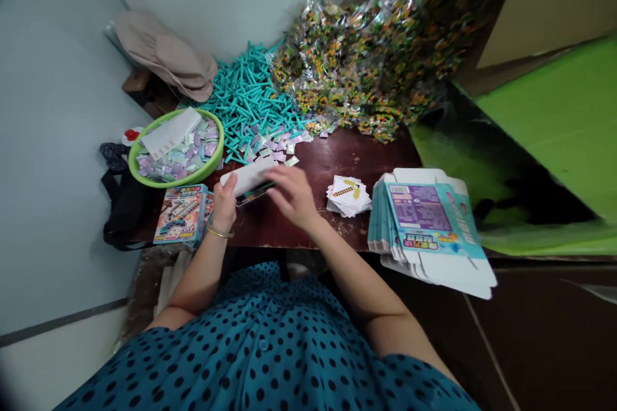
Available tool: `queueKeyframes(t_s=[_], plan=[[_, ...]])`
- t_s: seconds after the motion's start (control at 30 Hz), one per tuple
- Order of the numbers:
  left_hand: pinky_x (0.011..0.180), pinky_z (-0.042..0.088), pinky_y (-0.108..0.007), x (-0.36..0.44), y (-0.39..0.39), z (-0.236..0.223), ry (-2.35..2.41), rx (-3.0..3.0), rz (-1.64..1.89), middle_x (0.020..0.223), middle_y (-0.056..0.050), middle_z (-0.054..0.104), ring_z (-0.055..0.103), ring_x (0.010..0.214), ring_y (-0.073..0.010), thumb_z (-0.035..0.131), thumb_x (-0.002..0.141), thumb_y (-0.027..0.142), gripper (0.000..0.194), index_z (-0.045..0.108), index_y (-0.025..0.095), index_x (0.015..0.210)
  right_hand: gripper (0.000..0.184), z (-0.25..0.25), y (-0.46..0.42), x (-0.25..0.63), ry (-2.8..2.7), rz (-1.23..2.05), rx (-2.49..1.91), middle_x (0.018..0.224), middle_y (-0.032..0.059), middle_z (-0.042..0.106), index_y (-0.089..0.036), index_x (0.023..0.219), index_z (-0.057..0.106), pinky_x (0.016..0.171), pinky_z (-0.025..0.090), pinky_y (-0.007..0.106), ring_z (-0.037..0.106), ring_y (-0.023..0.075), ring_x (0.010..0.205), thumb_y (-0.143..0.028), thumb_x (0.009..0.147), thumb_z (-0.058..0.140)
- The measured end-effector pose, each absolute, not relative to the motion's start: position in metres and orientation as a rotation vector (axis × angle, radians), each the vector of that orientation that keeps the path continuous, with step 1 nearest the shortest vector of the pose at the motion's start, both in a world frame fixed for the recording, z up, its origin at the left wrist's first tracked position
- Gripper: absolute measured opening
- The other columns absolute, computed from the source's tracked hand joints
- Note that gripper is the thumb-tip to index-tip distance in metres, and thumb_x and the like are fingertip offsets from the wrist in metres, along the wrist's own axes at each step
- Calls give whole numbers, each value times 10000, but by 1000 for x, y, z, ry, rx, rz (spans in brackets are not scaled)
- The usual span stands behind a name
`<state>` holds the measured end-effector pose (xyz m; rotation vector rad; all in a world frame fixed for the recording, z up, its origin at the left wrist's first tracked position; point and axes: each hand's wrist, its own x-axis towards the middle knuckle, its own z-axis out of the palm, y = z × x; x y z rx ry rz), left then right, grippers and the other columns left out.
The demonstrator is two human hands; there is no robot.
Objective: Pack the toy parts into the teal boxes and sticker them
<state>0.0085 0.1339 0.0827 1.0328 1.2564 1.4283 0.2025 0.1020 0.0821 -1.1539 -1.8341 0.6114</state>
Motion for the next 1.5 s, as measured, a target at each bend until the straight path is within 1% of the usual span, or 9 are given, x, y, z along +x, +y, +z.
queueKeyframes(t_s=[0.2, 0.3, 0.4, 0.53, 0.73, 0.93, 1.03, 1.23, 1.5], plan=[[978, 537, -320, 13, 138, 59, 991, 1055, 1531, 1272, -75, 723, 684, 1165, -246, 670, 830, 578, 551, 679, 211, 1241, 830, 61, 138, 188, -1258, 1037, -1409, 1217, 147, 673, -143, 1292, 616, 1026, 482, 405, 593, 314, 1203, -815, 895, 334], [1000, 527, -341, 10, 140, 47, 1030, 930, 1465, 1197, -61, 762, 695, 1151, -252, 758, 745, 400, 485, 709, 192, 1181, 922, 66, 144, 185, -1218, 1144, -1342, 1201, 123, 688, -166, 1335, 595, 992, 492, 373, 614, 294, 1183, -889, 842, 305], [928, 547, -361, -1, 146, 48, 1035, 806, 1355, 1024, -63, 801, 734, 1014, -259, 780, 653, 340, 415, 752, 163, 1026, 861, 74, 144, 195, -1164, 1378, -1085, 1235, 93, 702, -229, 1448, 529, 991, 495, 385, 632, 282, 1194, -836, 851, 399], [834, 546, -340, -13, 149, 57, 1059, 737, 1258, 886, -66, 804, 750, 869, -247, 833, 582, 320, 385, 773, 147, 921, 866, 82, 148, 212, -1145, 1684, -908, 1263, 63, 716, -271, 1434, 564, 1040, 482, 388, 663, 276, 1159, -517, 647, 828], [811, 540, -330, -16, 140, 60, 1083, 761, 1337, 904, -50, 803, 735, 848, -231, 839, 620, 386, 396, 770, 163, 940, 743, 86, 152, 218, -1216, 1744, -836, 1436, 91, 633, -280, 1474, 540, 1090, 465, 456, 603, 288, 1296, -579, 805, 664], [831, 530, -319, -25, 134, 55, 1025, 836, 1393, 970, -35, 790, 723, 939, -241, 752, 704, 391, 397, 745, 178, 1039, 799, 79, 163, 201, -1342, 1831, -918, 1211, 102, 748, -235, 1353, 649, 981, 540, 433, 702, 290, 1107, -593, 656, 805], [751, 520, -293, -27, 132, 51, 1081, 876, 1359, 913, -23, 783, 709, 849, -222, 739, 698, 364, 346, 753, 179, 991, 675, 84, 166, 189, -1499, 1722, -1068, 1032, 114, 777, -153, 1202, 735, 917, 567, 449, 715, 307, 1001, -526, 651, 845], [802, 521, -288, -24, 139, 48, 1159, 966, 1403, 867, -7, 757, 683, 834, -190, 691, 746, 345, 226, 752, 190, 900, 428, 117, 157, 187, -2192, 781, -979, 1414, 44, 656, -299, 1330, 700, 1141, 433, 492, 615, 271, 1266, -220, 922, 595], [933, 539, -334, -20, 130, 54, 1047, 1186, 1358, 1141, -76, 769, 699, 1054, -230, 570, 865, 315, 287, 758, 196, 1047, 286, 114, 132, 170, -2023, 744, -1074, 1220, 55, 764, -276, 1196, 781, 1069, 502, 432, 700, 276, 1166, -369, 966, 640]])
